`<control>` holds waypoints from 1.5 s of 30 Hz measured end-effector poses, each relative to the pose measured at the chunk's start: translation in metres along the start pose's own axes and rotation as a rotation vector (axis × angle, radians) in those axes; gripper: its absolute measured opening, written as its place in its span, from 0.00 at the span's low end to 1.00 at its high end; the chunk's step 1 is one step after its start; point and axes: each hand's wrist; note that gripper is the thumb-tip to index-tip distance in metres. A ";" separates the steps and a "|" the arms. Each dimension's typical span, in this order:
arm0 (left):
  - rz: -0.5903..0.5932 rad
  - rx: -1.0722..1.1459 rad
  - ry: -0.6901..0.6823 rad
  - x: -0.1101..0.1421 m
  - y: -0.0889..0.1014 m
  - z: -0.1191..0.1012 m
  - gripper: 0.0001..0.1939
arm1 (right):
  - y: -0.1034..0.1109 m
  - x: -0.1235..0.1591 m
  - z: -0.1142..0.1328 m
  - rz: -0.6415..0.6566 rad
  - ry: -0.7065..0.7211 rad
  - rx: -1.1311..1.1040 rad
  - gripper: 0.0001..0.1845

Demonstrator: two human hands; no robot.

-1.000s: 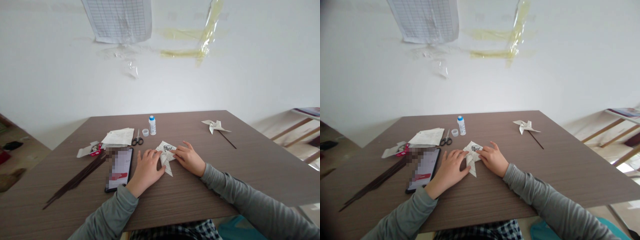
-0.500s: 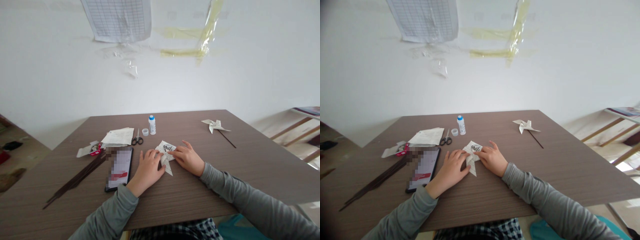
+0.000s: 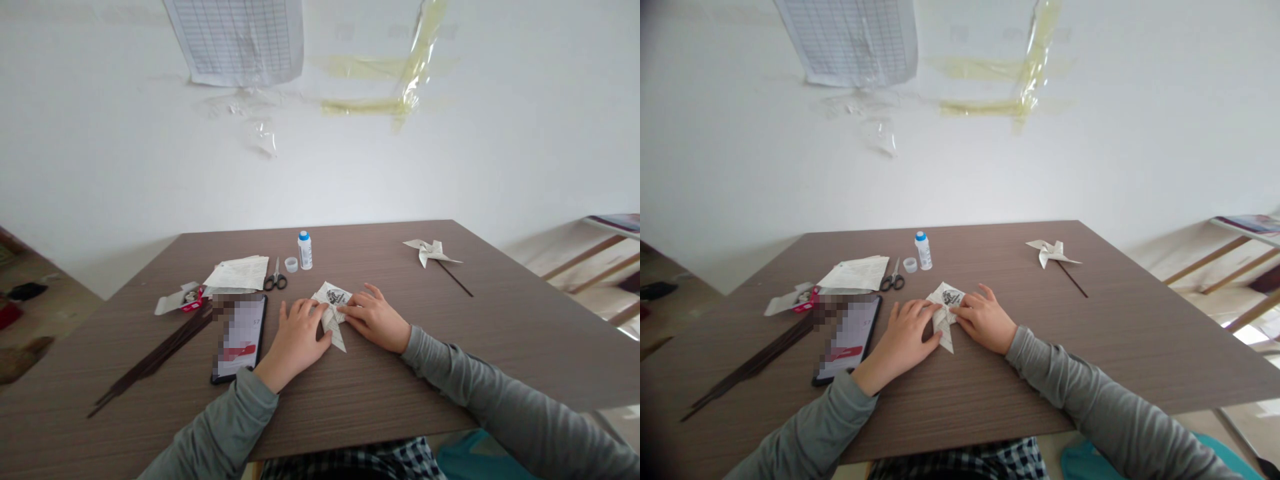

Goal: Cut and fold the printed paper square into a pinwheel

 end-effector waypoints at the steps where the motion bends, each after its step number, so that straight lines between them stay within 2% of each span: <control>1: -0.002 0.002 0.000 0.000 0.000 0.000 0.28 | 0.000 0.000 0.000 0.005 0.001 -0.001 0.17; 15: 0.019 -0.004 -0.002 -0.002 0.002 -0.003 0.29 | 0.002 -0.001 0.002 0.049 -0.034 0.001 0.18; 25: -0.017 0.009 -0.024 -0.002 -0.003 0.000 0.27 | 0.002 -0.001 0.002 0.046 -0.027 0.009 0.17; 37: 0.003 -0.021 -0.018 -0.003 0.001 -0.004 0.26 | 0.003 -0.002 0.002 0.089 -0.040 0.022 0.17; 45: 0.015 -0.042 -0.031 -0.004 0.002 -0.003 0.26 | 0.001 -0.001 0.001 0.063 -0.029 0.014 0.17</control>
Point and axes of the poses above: each hand's wrist, its own x-axis away from the middle knuckle, its own y-axis out of the back of the hand, z = x × y, and after that the axes turned 14 degrees about -z, right-handed
